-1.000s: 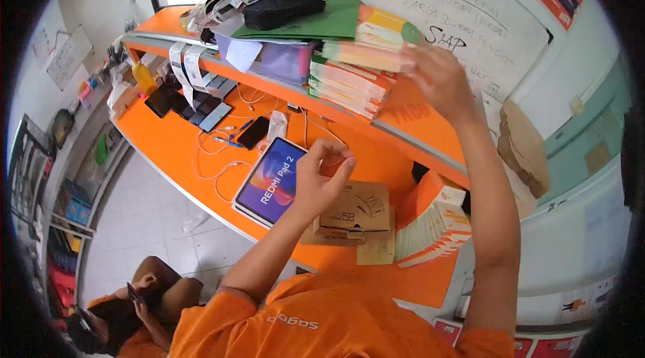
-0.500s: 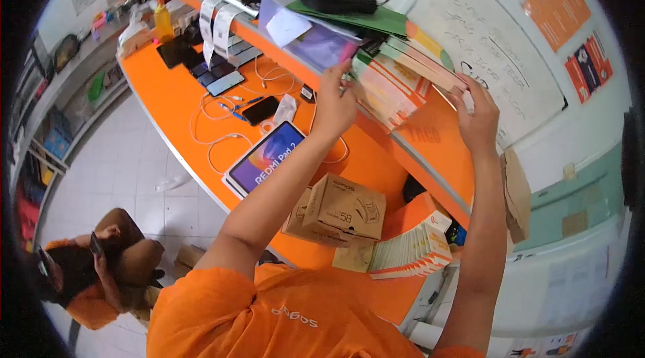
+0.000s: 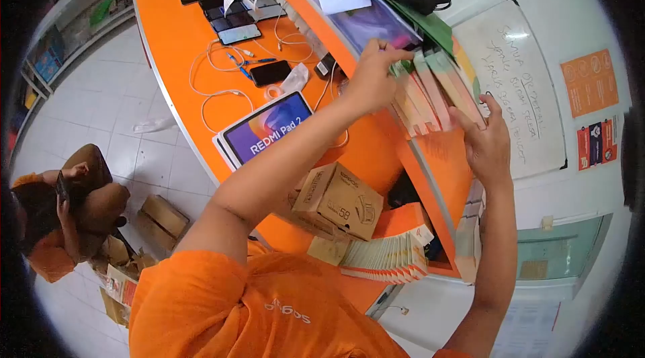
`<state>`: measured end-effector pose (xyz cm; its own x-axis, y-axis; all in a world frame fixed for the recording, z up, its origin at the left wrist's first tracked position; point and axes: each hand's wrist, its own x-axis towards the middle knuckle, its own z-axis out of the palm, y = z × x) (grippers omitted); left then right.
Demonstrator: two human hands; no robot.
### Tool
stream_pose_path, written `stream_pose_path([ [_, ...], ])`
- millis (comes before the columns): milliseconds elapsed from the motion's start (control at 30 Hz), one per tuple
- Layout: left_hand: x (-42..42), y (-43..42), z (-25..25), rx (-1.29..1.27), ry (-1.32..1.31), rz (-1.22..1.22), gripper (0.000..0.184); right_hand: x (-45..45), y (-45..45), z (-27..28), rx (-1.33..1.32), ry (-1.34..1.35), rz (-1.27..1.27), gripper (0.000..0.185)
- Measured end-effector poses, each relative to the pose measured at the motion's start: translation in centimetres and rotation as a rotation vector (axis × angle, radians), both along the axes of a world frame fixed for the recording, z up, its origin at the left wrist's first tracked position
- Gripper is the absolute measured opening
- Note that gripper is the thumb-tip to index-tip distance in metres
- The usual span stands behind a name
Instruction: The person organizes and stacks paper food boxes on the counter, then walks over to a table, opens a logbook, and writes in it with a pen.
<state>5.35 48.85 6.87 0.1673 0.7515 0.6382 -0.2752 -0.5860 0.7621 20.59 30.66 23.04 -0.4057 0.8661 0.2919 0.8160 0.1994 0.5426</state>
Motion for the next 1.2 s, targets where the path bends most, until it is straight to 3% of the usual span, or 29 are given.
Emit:
stream_pose_path([
  [167, -1.1, 1.2, 2.8, 0.181, 0.085, -0.201, 0.053, -0.1, 0.6, 2.1, -0.038, -0.084, -0.012, 0.035],
  [267, -1.2, 1.2, 3.7, 0.22, 0.167, -0.127, 0.046, -0.2, 0.6, 2.2, -0.07, -0.108, -0.03, 0.033],
  [367, -2.2, 0.8, 3.1, 0.013, 0.078, -0.002, 0.038, -0.1, 0.5, 2.0, -0.049, -0.112, -0.024, 0.033],
  [567, -1.6, -3.6, 0.2, 0.16, 0.139, 0.229, 0.043, 1.9, -0.5, 0.1, -0.019, -0.126, 0.0, 0.032],
  [767, -1.8, -5.2, -0.1, 0.167, 0.206, 0.094, 0.047, 2.3, -1.1, -0.9, -0.019, -0.105, 0.029, 0.034],
  [867, -1.8, -6.6, -1.7, 0.094, 0.113, -0.027, 0.052, 2.4, -1.4, -1.4, -0.016, -0.149, 0.004, 0.037],
  [967, -1.9, -7.2, -3.5, 0.035, 0.11, 0.031, 0.055, 3.2, -1.3, -2.1, 0.028, -0.177, 0.027, 0.038],
  [1067, -2.0, -5.5, -2.5, 0.097, 0.071, 0.293, 0.054, 3.5, -1.2, -1.5, 0.045, -0.15, 0.038, 0.039],
  [1200, -0.4, -1.6, -1.8, 0.066, -0.013, 0.207, 0.047, 2.5, -0.5, 0.0, 0.105, -0.088, 0.02, 0.04],
])
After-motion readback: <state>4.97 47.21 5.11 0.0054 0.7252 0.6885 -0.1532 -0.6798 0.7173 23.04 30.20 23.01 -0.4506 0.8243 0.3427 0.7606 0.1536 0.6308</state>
